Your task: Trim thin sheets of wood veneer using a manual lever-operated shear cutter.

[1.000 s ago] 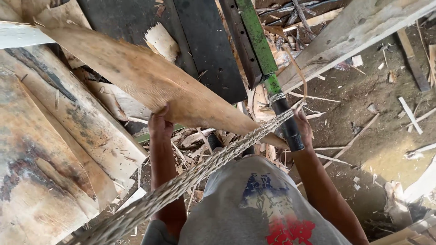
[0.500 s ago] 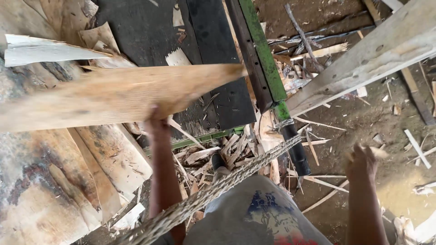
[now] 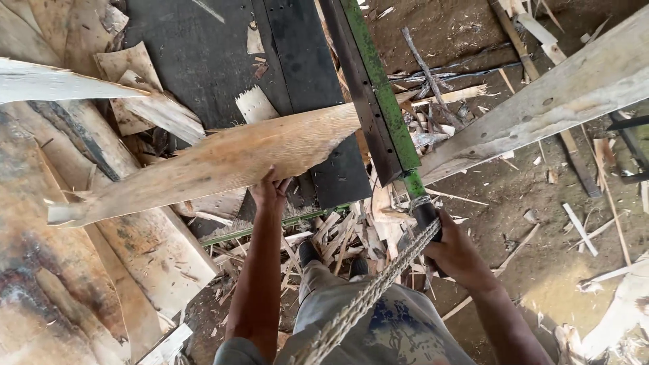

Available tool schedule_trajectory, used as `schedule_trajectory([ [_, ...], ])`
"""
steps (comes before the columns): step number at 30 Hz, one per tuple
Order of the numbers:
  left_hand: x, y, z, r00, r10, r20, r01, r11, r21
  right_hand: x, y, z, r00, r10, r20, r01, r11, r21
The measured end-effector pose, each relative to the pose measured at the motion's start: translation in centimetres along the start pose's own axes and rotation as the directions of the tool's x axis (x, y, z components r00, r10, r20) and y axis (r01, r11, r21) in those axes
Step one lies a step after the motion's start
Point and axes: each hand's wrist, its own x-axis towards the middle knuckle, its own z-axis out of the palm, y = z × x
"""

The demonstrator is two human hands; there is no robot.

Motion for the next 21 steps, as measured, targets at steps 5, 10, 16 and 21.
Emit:
schedule_trajectory([
  [5,-2.6,-0.9,4.8,0.999,0.022,-0.034,-0.023,0.999,-0.038,-0.5,-2.9,-0.5,0.996,0.091,-0.007,-0.091,0.995,-0.037],
  [10,-0.2,-2.4,5.5,0.998,-0.021,-0.063,0.02,1.0,-0.019,-2.8,-9.9,-2.9,0.998,0.007,0.057,-0.008,1.0,0.028],
  [16,2.5,-2.7,3.9,1.0,-0.014,-0.023,0.013,1.0,-0.029,1.2,-0.6,0.0,0.992,-0.048,-0.12,0.04,0.997,-0.069],
  [21,0.2,-3.5,4.6,0.997,-0.052,-0.064,0.048,0.997,-0.064,13.5,33.3,6.6,0.999,-0.041,-0.02,0.009,0.606,-0.795],
])
